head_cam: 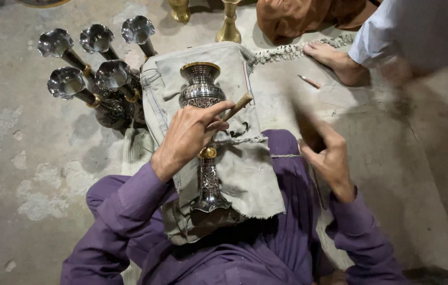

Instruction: The person sits cross-legged on the floor with an engraved silver vase braced against a cloth pad on their lap. They hold a small punch against the vase's surface with one hand and repeatedly strike it with a wooden mallet held in the other hand, repositioning the punch around the vase's decorated body as they work.

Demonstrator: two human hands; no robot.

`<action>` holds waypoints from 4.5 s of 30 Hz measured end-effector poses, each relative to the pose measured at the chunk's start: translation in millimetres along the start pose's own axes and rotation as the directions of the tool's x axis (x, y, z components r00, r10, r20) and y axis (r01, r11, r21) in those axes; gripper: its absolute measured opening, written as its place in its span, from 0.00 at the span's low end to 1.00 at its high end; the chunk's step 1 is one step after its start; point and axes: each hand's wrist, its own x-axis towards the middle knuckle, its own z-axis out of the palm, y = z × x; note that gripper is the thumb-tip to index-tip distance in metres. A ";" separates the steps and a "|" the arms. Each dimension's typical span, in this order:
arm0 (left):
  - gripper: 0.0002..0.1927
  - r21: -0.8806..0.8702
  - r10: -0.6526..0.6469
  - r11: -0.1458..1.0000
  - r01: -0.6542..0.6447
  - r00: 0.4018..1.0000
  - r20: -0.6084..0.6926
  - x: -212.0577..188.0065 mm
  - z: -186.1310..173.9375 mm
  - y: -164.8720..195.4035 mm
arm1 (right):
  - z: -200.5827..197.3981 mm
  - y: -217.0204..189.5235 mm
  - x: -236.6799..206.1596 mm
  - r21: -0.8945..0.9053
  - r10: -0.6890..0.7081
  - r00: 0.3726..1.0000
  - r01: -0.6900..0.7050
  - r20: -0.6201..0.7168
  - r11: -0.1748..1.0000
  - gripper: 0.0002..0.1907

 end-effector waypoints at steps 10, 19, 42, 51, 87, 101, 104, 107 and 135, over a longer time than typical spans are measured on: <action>0.20 -0.032 -0.002 0.999 0.001 0.999 -0.034 -3.1 -3.1 0.0 | 0.8 8.0 -0.6 -0.203 -0.124 0.991 0.113 -0.044 0.973 0.35; 0.20 0.018 0.002 1.000 -0.002 1.000 0.016 -3.6 -1.2 -0.7 | 1.2 0.9 -0.2 0.038 -0.017 0.991 0.022 -0.134 0.999 0.24; 0.22 -0.577 -0.214 0.817 0.003 0.930 -0.299 -44.3 -19.3 -41.2 | 37.7 -88.0 -39.5 0.172 -0.668 0.557 0.691 0.494 0.702 0.20; 0.22 -0.646 -0.303 0.757 0.100 0.930 -0.211 -59.7 -24.5 -49.2 | 70.3 -132.4 -41.1 -0.010 -0.753 0.283 0.938 0.594 0.345 0.09; 0.25 -0.302 0.003 0.953 0.031 0.994 0.111 -23.8 -15.5 -28.6 | 24.5 -23.7 25.5 0.243 -0.040 0.996 0.020 0.077 0.970 0.22; 0.25 -0.248 0.066 0.969 -0.013 0.976 0.207 -17.7 -24.9 -9.9 | 10.4 -22.5 11.0 0.204 -0.044 0.997 0.056 -0.060 0.977 0.21; 0.24 -0.226 0.082 0.974 -0.025 0.966 0.245 -17.2 -26.9 -10.1 | 11.7 -15.4 -1.3 -0.414 -0.293 0.956 0.262 -0.011 0.872 0.35; 0.24 -0.234 0.189 0.962 -0.140 0.961 0.202 -15.6 -25.0 -14.7 | 25.2 -11.1 -6.9 0.245 -0.012 0.973 0.070 -0.232 0.967 0.22; 0.23 -0.342 -0.083 0.939 0.042 0.991 -0.106 -39.8 -3.9 -33.8 | -25.4 -60.8 65.2 -0.287 -0.249 0.950 0.296 0.189 0.911 0.37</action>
